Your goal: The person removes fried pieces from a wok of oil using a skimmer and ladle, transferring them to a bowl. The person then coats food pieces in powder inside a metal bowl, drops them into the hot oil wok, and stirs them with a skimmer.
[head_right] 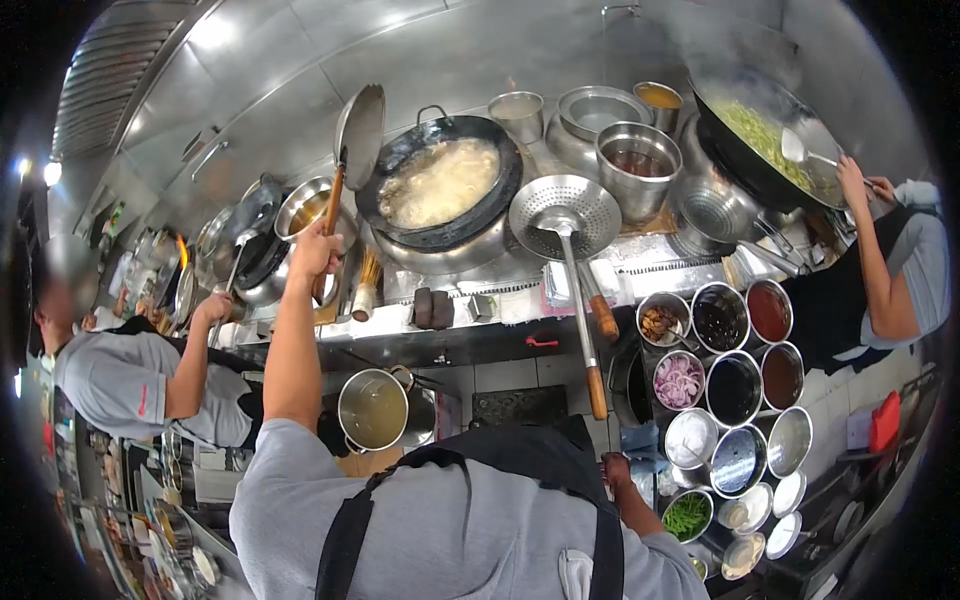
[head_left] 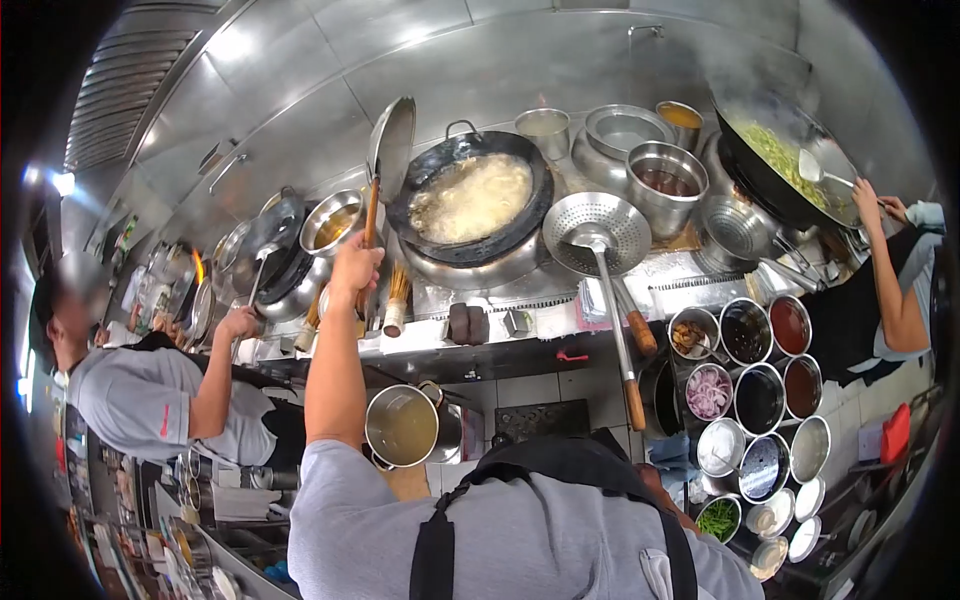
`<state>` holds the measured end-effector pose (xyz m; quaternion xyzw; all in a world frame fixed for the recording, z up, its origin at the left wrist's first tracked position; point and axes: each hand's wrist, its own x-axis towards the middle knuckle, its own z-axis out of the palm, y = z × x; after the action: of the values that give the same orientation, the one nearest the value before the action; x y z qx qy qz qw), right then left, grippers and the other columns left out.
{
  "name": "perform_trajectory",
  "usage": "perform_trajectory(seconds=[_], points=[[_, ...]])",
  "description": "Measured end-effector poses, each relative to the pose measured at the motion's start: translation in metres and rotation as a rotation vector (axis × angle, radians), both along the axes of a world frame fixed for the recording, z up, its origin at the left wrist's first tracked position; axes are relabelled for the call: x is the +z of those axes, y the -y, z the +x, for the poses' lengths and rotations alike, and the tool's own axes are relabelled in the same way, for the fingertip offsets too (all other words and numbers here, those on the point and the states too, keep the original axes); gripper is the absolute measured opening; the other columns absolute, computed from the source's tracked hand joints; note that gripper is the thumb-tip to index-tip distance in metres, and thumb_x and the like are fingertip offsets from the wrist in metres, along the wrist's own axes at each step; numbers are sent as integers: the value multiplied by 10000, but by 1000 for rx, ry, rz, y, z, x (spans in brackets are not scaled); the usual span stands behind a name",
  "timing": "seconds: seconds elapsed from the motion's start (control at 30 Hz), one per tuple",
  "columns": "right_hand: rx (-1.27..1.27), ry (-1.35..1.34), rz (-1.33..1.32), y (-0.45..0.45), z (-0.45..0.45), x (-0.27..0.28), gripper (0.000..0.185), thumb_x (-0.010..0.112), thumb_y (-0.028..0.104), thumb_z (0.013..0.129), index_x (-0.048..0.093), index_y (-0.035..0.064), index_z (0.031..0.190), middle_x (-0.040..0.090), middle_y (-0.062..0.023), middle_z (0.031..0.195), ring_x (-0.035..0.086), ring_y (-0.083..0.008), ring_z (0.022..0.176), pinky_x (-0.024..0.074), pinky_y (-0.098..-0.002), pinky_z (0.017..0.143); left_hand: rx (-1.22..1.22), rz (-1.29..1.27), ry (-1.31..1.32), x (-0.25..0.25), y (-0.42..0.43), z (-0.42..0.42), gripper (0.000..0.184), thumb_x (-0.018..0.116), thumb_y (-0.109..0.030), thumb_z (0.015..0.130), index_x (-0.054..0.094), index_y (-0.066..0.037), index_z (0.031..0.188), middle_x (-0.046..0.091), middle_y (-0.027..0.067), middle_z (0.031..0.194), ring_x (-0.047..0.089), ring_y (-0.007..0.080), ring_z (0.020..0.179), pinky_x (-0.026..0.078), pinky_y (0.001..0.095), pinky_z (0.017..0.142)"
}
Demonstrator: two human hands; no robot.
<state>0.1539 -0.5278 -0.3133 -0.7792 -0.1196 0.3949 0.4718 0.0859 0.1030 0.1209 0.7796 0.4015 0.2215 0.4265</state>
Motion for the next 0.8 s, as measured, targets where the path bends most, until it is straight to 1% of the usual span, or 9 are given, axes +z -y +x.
perform_trajectory(seconds=[0.07, 0.13, 0.23, 0.3, 0.43, 0.57, 0.63, 0.7, 0.8], points=[[-46, -96, -85, -18, 10, 17, 162, 527, 227, 842, 609, 88, 829, 557, -52, 687, 524, -184, 586, 434, -357, 521, 26, -57, 18, -19, -1, -8, 362, 602, -81, 848, 549, -70, 1206, 548, 21, 682, 486, 99, 475, 420, 260, 396], [-63, -42, -68, -27, 9, 38, 152, 555, 216, 824, 627, 82, 818, 600, -71, 721, 574, -206, 637, 480, -362, 581, -10, -211, 89, -33, 3, -11, 390, 606, -83, 850, 533, -78, 1233, 570, 33, 709, 508, 113, 491, 426, 267, 404], [166, 594, 23, 0, 5, -83, 194, 591, 222, 772, 669, 62, 847, 670, -103, 822, 651, -245, 748, 527, -346, 685, -31, -329, 157, -39, 12, -12, 399, 612, -91, 856, 524, -86, 1246, 590, 50, 737, 519, 126, 494, 434, 277, 407], [199, 584, 4, 11, -4, -89, 204, 592, 234, 765, 676, 72, 857, 671, -109, 826, 653, -256, 756, 528, -358, 685, -26, -318, 177, -41, 17, -5, 380, 597, -80, 857, 536, -93, 1232, 587, 52, 737, 512, 129, 488, 434, 280, 405], [270, 546, -81, 32, -24, -99, 227, 595, 257, 752, 688, 94, 878, 674, -122, 834, 657, -277, 772, 528, -381, 684, 15, -155, 164, -38, 7, 17, 172, 571, -32, 803, 575, -52, 974, 508, 6, 599, 467, 109, 423, 403, 275, 365], [391, 641, -137, 46, -37, -126, 253, 598, 280, 738, 701, 115, 899, 677, -135, 843, 661, -298, 788, 528, -403, 682, -105, -183, 111, -59, -31, 45, 166, 561, -57, 827, 581, -52, 991, 513, 17, 624, 475, 113, 440, 407, 277, 371], [479, 715, -128, 48, -45, -146, 267, 599, 292, 731, 707, 125, 910, 678, -141, 847, 663, -309, 796, 528, -415, 682, -110, -167, 46, -52, -24, 58, 186, 563, -63, 830, 587, -55, 1014, 514, 20, 628, 483, 117, 451, 417, 288, 378], [400, 656, -125, 45, -45, -121, 270, 607, 285, 728, 706, 113, 910, 681, -142, 865, 659, -323, 808, 528, -417, 693, -113, -146, -14, -54, -20, 68, 249, 575, -65, 819, 595, -57, 1067, 525, 30, 646, 501, 123, 471, 427, 307, 386], [297, 600, -83, 31, -39, -69, 274, 619, 275, 724, 704, 94, 912, 685, -144, 891, 654, -343, 825, 528, -419, 709, -212, 69, -165, -59, -15, 66, 342, 574, -76, 795, 602, -77, 1135, 594, 92, 691, 612, 219, 576, 505, 376, 497]])
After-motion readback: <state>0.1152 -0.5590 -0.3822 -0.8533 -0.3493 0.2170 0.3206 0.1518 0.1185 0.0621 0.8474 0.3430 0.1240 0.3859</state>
